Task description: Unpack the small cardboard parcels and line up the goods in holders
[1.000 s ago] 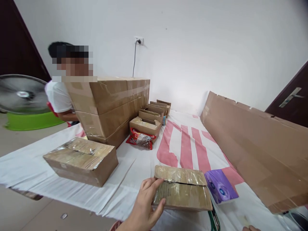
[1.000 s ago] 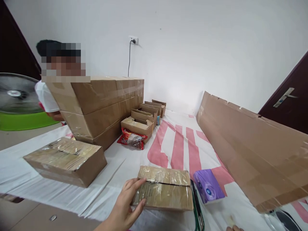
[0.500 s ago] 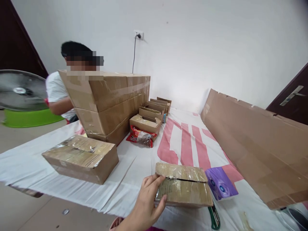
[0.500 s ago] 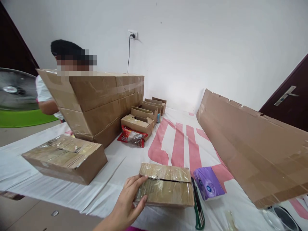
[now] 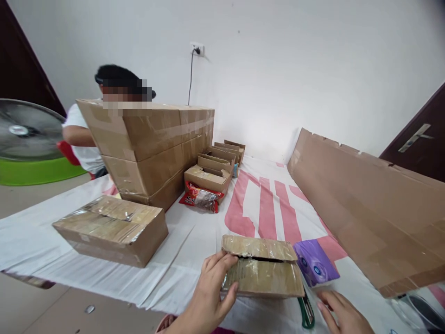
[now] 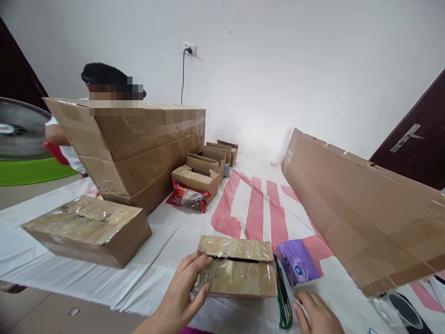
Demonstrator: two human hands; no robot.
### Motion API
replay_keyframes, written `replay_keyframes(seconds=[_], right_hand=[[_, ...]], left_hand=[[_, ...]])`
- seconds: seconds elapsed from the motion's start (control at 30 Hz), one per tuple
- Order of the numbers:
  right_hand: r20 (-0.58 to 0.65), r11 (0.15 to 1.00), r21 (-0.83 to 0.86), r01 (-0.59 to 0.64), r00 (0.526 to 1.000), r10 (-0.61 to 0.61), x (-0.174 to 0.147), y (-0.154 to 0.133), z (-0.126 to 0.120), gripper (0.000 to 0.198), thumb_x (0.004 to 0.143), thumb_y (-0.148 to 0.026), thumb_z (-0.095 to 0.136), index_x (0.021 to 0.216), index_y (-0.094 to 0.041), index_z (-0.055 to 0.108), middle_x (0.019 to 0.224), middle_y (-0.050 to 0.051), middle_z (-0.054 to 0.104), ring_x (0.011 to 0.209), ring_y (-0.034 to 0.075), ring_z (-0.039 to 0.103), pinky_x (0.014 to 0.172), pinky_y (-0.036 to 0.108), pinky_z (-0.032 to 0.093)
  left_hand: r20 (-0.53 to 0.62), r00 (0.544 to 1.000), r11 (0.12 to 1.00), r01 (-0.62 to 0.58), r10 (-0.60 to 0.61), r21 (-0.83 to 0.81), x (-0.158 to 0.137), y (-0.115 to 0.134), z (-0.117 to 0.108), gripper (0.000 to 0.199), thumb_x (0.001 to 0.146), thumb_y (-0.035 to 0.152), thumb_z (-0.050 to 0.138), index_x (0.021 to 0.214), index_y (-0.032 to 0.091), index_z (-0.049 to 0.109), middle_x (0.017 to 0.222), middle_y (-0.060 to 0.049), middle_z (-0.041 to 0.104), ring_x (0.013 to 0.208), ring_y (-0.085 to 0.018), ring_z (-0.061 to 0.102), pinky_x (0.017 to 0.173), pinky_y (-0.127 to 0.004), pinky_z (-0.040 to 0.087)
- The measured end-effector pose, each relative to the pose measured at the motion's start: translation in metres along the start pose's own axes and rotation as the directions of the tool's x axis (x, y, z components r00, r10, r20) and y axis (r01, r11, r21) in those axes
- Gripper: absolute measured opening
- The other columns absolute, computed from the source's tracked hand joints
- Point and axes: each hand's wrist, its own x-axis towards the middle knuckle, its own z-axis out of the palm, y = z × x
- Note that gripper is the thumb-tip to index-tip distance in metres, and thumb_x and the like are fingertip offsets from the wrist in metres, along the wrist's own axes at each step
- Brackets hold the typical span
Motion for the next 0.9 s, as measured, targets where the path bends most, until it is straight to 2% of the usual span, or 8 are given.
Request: replay_keyframes(seconds=[0.1,0.23,0.37,0.47,0.57,0.7,0.8,0.9], right_hand=[[0.098,0.997,-0.004,-0.081,0.992,0.081,0.01,-0.018,0.021,0.031,0.088,-0.034,0.047,0.108,-0.02,0.067,0.106,0.01,0.073,0.096,0.025,0.069,0.082,0.033,0.056],[0.135,0.996,0.002,-0.088,0.987,0.087,0.012,-0.026,0.058,0.041,0.082,-0.025,0.052,0.122,-0.02,0.06,0.112,0.01,0.069,0.104,0.026,0.065,0.091,0.036,0.051],[0.082,0.993,0.056,-0.102,0.992,0.097,0.01,-0.018,0.069,0.055,0.076,-0.013,0.045,0.13,-0.016,0.052,0.116,0.012,0.065,0.104,0.025,0.065,0.088,0.034,0.052],[0.03,0.983,0.106,-0.149,0.989,0.147,0.009,-0.001,0.05,0.06,0.075,-0.014,0.043,0.134,-0.019,0.046,0.129,0.012,0.058,0.107,0.024,0.065,0.084,0.032,0.054],[-0.092,0.977,0.117,-0.178,0.977,0.19,0.009,0.01,0.014,0.054,0.082,-0.024,0.045,0.136,-0.025,0.042,0.123,0.009,0.06,0.108,0.023,0.064,0.083,0.032,0.054],[-0.256,0.987,0.15,-0.066,0.961,0.103,0.017,-0.007,-0.03,0.048,0.088,-0.039,0.051,0.135,-0.027,0.043,0.116,0.008,0.063,0.105,0.022,0.064,0.082,0.03,0.055],[-0.227,0.979,0.186,0.086,0.973,-0.042,0.028,-0.037,-0.047,0.041,0.089,-0.042,0.056,0.127,-0.03,0.054,0.11,0.006,0.066,0.098,0.02,0.066,0.081,0.026,0.056],[-0.131,0.957,0.25,0.145,0.985,-0.115,0.041,-0.062,-0.056,0.036,0.089,-0.042,0.056,0.123,-0.031,0.061,0.103,0.004,0.068,0.09,0.017,0.069,0.075,0.022,0.057]], left_hand=[[0.015,1.0,1.0,0.009,-0.009,-0.019,0.004,0.003,-0.005,0.053,0.084,0.017,0.055,0.134,0.025,0.038,0.122,-0.013,0.061,0.113,-0.029,0.057,0.09,-0.045,0.05],[0.062,0.99,0.988,0.131,-0.126,-0.079,0.018,0.003,-0.017,0.079,0.083,0.019,0.059,0.149,0.022,0.016,0.11,-0.01,0.067,0.099,-0.026,0.063,0.084,-0.042,0.053],[0.117,0.985,0.991,0.132,-0.128,-0.025,0.031,0.002,-0.02,0.038,0.087,0.028,0.06,0.123,0.022,0.055,0.089,-0.006,0.068,0.08,-0.023,0.064,0.071,-0.036,0.053],[0.05,0.995,0.996,0.088,-0.089,0.016,0.03,0.003,-0.013,0.028,0.088,0.027,0.058,0.115,0.019,0.059,0.081,-0.006,0.065,0.075,-0.022,0.063,0.068,-0.034,0.052],[0.01,0.998,0.998,0.054,-0.055,0.021,0.025,0.003,-0.008,0.029,0.088,0.023,0.057,0.116,0.018,0.057,0.083,-0.006,0.064,0.078,-0.022,0.062,0.069,-0.034,0.052],[0.045,0.997,0.998,0.06,-0.061,0.008,0.024,0.003,-0.009,0.03,0.086,0.022,0.058,0.116,0.02,0.058,0.084,-0.006,0.063,0.078,-0.022,0.063,0.069,-0.033,0.053],[0.064,0.996,0.998,0.061,-0.061,-0.005,0.026,0.003,-0.011,0.031,0.085,0.021,0.06,0.116,0.02,0.058,0.084,-0.005,0.064,0.079,-0.022,0.063,0.07,-0.033,0.054],[0.059,0.997,0.999,0.049,-0.049,-0.008,0.024,0.002,-0.011,0.033,0.085,0.021,0.06,0.118,0.02,0.058,0.085,-0.005,0.064,0.08,-0.022,0.063,0.071,-0.034,0.054]])
